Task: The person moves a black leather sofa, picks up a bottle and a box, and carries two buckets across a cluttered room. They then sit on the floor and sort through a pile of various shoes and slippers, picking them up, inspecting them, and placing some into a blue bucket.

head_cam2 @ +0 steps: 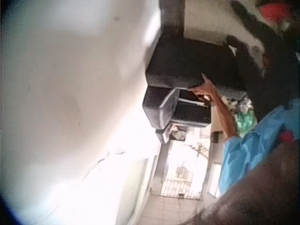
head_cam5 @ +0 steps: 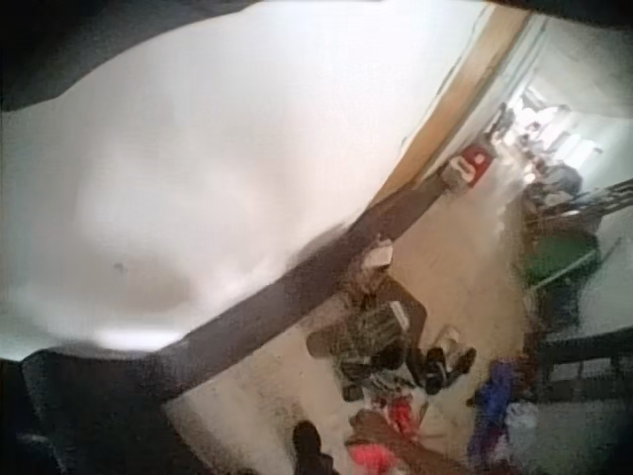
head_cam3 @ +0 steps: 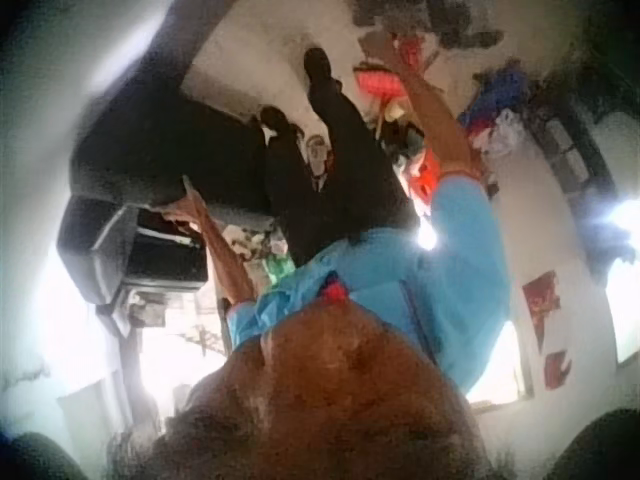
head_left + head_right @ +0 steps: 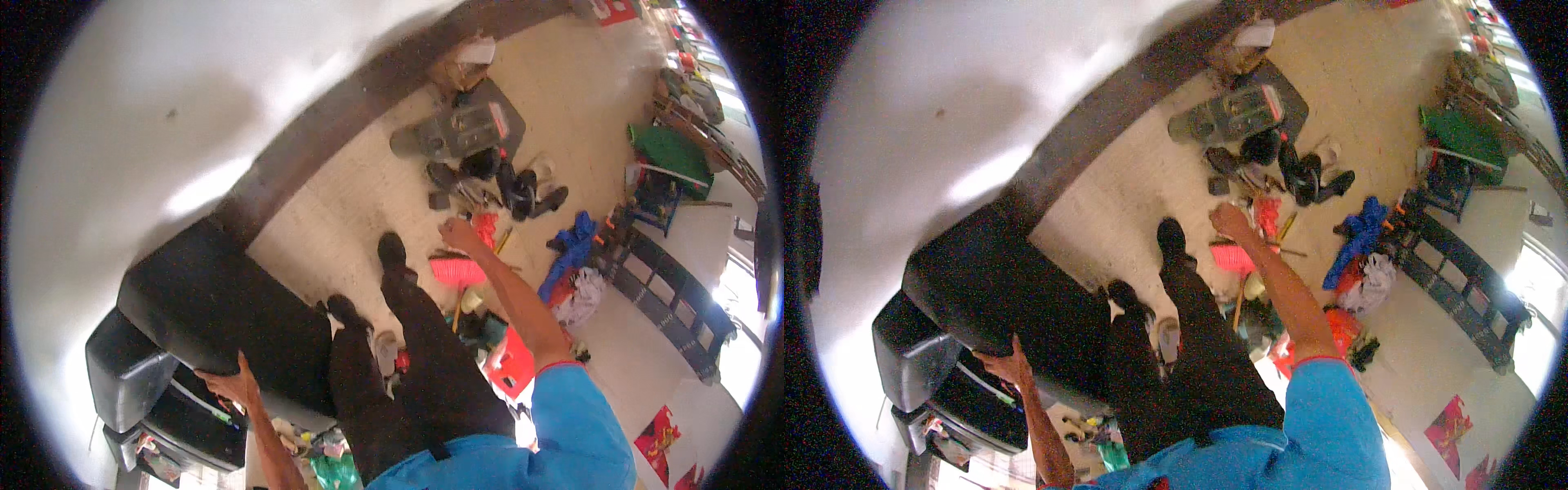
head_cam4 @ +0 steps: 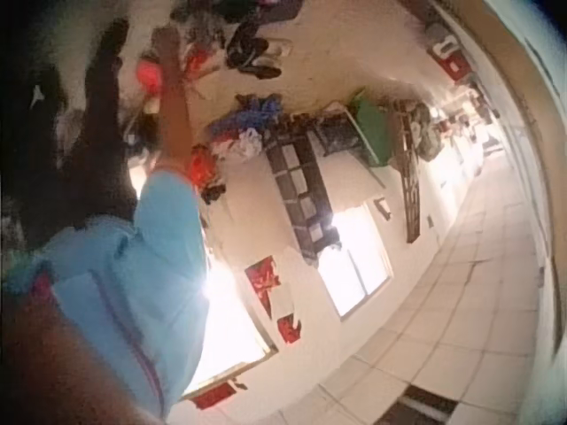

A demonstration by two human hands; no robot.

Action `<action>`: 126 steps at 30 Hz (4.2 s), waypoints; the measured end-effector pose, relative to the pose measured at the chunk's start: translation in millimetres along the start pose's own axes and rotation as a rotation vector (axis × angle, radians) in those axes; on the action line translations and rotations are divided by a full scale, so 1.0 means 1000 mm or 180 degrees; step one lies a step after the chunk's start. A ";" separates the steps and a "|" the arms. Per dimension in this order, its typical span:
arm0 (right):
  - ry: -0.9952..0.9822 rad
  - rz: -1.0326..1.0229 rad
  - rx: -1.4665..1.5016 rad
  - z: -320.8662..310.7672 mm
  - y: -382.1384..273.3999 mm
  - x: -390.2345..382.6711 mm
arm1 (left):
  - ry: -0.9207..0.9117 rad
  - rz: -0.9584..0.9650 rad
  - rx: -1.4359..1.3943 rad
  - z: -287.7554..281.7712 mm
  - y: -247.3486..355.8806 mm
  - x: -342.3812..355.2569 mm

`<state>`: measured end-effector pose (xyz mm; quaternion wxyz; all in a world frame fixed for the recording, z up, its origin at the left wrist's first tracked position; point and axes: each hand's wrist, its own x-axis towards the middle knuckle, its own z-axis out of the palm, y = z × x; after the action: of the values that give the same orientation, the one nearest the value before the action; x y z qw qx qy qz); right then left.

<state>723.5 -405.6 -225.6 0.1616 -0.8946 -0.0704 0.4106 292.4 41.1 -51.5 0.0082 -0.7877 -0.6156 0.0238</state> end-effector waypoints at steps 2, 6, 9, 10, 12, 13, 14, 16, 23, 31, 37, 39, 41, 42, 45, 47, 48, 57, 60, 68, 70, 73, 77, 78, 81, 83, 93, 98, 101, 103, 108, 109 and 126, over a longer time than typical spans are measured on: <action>-0.0197 -0.0012 -0.0022 0.001 -0.032 -0.011 | -0.0381 -0.0393 -0.0098 -0.020 0.027 0.005; 0.0205 -0.0193 -0.0949 -0.027 -0.027 0.008 | -0.0319 -0.0460 -0.0018 -0.017 0.028 0.005; 0.1028 -0.0832 -0.1655 -0.089 -0.003 0.050 | -0.0040 -0.0246 -0.0024 -0.002 0.019 0.004; 0.1863 -0.1074 -0.1817 -0.098 -0.044 0.059 | 0.0093 -0.0254 0.0091 -0.002 0.007 -0.003; 0.1691 -0.0332 -0.2314 -0.137 -0.057 0.105 | 0.0070 -0.0198 -0.0252 -0.002 0.013 -0.007; 0.2409 -0.0883 -0.2716 -0.148 -0.033 0.120 | 0.0118 -0.0036 -0.0367 0.003 0.018 -0.001; 0.2244 -0.1532 -0.2995 -0.156 -0.032 0.131 | 0.0198 0.0058 -0.0379 0.001 0.012 0.001; 0.1174 -0.0939 -0.2784 -0.164 -0.033 0.153 | 0.0337 0.0130 -0.0321 0.010 0.004 0.003; 0.0762 -0.1178 -0.3342 -0.166 -0.030 0.188 | 0.0145 -0.0199 -0.0347 0.004 0.018 0.005; 0.0758 -0.2561 -0.2863 -0.088 -0.177 0.116 | 0.0234 -0.0266 -0.0233 0.001 0.015 0.007; 0.0084 -0.2768 -0.3169 -0.036 -0.300 0.094 | 0.0259 -0.0329 -0.0396 -0.004 0.017 0.013; -0.0153 -0.2869 -0.2949 -0.003 -0.322 0.096 | 0.0098 -0.0540 -0.0398 -0.005 0.016 0.011; -0.0016 -0.3197 -0.2768 0.025 -0.352 0.091 | 0.0078 -0.0531 -0.0435 -0.007 0.018 0.013; 0.0207 -0.3426 -0.2705 0.040 -0.367 0.083 | 0.0058 -0.0504 -0.0459 -0.007 0.018 0.015; 0.0027 -0.3008 -0.3242 0.084 -0.426 0.075 | 0.0252 -0.0305 -0.0335 -0.005 0.012 0.017; 0.0215 -0.3558 -0.2899 0.111 -0.446 0.074 | 0.0234 -0.0406 -0.0432 -0.005 0.016 0.010; 0.0530 -0.3693 -0.2628 0.124 -0.451 0.074 | 0.0125 -0.0616 -0.0493 -0.010 0.020 0.012; 0.0949 -0.4110 -0.2124 0.186 -0.487 0.066 | 0.0149 -0.0553 -0.0135 -0.001 0.012 0.010; 0.0952 -0.3621 -0.2044 0.182 -0.491 0.068 | 0.0111 -0.0571 -0.0100 0.000 0.017 0.012; 0.0194 -0.2859 -0.0334 0.140 -0.407 0.024 | 0.0362 -0.0307 -0.0125 0.011 0.000 0.004; -0.0460 -0.1876 -0.0503 0.122 -0.347 0.019 | 0.0502 -0.0108 -0.0127 0.014 -0.003 0.004; -0.1092 -0.0912 -0.1189 0.091 -0.239 -0.004 | 0.0385 -0.0035 -0.0052 0.008 0.001 0.005; -0.0675 -0.0247 -0.0805 0.047 -0.095 -0.049 | 0.0421 0.0153 -0.0052 0.006 -0.006 -0.002; -0.0707 0.0213 -0.0881 0.036 -0.062 -0.059 | 0.0482 0.0298 -0.0112 0.008 -0.007 -0.002; 0.0093 0.0386 -0.0324 0.036 0.052 -0.099 | 0.0047 0.0211 0.0019 0.006 0.004 0.002; -0.0072 0.0437 -0.0406 0.031 0.077 -0.114 | -0.0389 -0.0015 0.0254 0.003 0.005 0.007; 0.0157 0.0342 0.0692 0.014 0.077 -0.129 | -0.1194 0.0108 0.1564 -0.026 0.041 -0.024; 0.0246 0.0488 0.1227 0.001 0.108 -0.127 | -0.2945 0.0858 -0.0330 -0.034 0.182 -0.122; 0.0442 0.0570 0.1249 -0.012 0.139 -0.121 | -0.3154 0.1926 -0.0475 -0.053 0.263 -0.198; 0.0395 0.0810 0.1514 -0.019 0.155 -0.125 | -0.3082 0.3254 -0.0231 -0.090 0.316 -0.230; 0.0175 0.1202 0.1968 -0.025 0.192 -0.141 | -0.4104 0.4606 0.1115 -0.101 0.312 -0.261; 0.0218 0.1170 0.2210 -0.027 0.195 -0.145 | -0.4251 0.4915 0.1548 -0.101 0.311 -0.260; 0.0298 0.2836 0.4675 0.041 0.049 -0.279 | -0.4916 0.5591 0.2776 -0.153 0.445 -0.171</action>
<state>510.5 -514.0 -69.0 0.5259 -0.5236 0.5776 0.3399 690.0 -230.3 87.2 -0.1135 -0.6439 0.3334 0.6792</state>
